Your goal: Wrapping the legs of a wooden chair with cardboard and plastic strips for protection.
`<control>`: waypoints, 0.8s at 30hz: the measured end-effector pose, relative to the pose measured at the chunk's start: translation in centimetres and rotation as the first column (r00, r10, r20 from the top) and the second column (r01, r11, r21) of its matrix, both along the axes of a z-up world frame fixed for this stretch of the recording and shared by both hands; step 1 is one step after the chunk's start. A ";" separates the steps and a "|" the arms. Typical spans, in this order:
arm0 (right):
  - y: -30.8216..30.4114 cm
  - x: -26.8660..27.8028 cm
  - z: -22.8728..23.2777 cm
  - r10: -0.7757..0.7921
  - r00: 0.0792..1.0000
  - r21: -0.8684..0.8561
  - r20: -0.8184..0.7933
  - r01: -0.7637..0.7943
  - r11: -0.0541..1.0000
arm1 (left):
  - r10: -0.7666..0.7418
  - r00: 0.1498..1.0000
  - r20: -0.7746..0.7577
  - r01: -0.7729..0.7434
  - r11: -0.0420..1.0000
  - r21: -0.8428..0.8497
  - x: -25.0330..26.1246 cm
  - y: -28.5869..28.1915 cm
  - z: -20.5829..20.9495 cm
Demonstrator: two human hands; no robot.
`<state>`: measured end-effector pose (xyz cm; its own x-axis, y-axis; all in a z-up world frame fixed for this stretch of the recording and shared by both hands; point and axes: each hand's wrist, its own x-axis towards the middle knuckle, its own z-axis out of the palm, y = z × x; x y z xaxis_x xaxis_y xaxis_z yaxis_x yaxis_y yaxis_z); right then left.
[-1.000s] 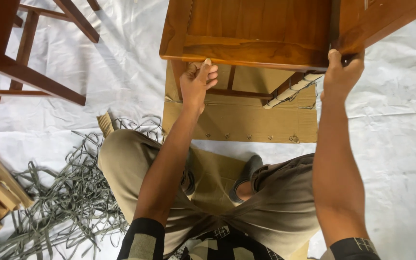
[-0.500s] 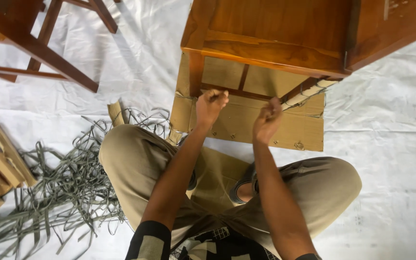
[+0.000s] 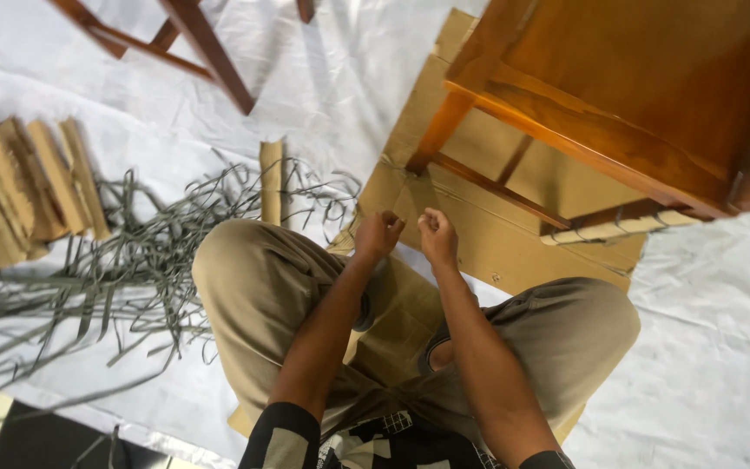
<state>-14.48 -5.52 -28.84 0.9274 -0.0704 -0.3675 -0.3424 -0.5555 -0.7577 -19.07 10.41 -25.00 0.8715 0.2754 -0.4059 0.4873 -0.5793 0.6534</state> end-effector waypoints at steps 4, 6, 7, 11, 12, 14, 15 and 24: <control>3.5 -1.6 0.8 0.194 0.981 -0.011 -0.014 -0.195 0.981 | 0.085 0.996 -0.013 -0.086 0.996 -0.019 -2.0 2.0 -0.6; 4.9 -2.0 -0.5 0.321 0.944 -0.069 -0.077 -0.326 0.943 | 0.154 0.988 -0.031 -0.156 0.987 -0.037 -3.3 2.7 -0.3; 5.7 -2.6 0.4 0.339 0.938 -0.066 -0.076 -0.344 0.937 | 0.173 0.984 -0.030 -0.174 0.984 -0.034 -3.8 3.0 -0.8; 8.7 -3.4 1.3 0.470 0.880 -0.050 -0.069 -0.473 0.880 | 0.314 0.948 -0.054 -0.316 0.948 -0.043 -4.9 4.6 -1.8; 9.3 -3.5 0.9 0.513 0.855 -0.063 -0.075 -0.517 0.853 | 0.333 0.940 -0.067 -0.336 0.941 -0.032 -5.4 4.9 -1.9; 10.6 -3.9 2.1 0.550 0.831 -0.067 -0.089 -0.556 0.829 | 0.365 0.929 -0.057 -0.367 0.930 -0.030 -6.0 5.2 -1.3; 11.3 -3.9 2.8 0.569 0.816 -0.073 -0.101 -0.577 0.814 | 0.378 0.925 -0.045 -0.380 0.925 -0.028 -6.1 5.5 -0.9; 12.1 -2.1 -0.1 0.645 0.756 -0.132 -0.111 -0.655 0.744 | 0.436 0.897 -0.068 -0.439 0.898 -0.024 -7.6 6.9 -2.1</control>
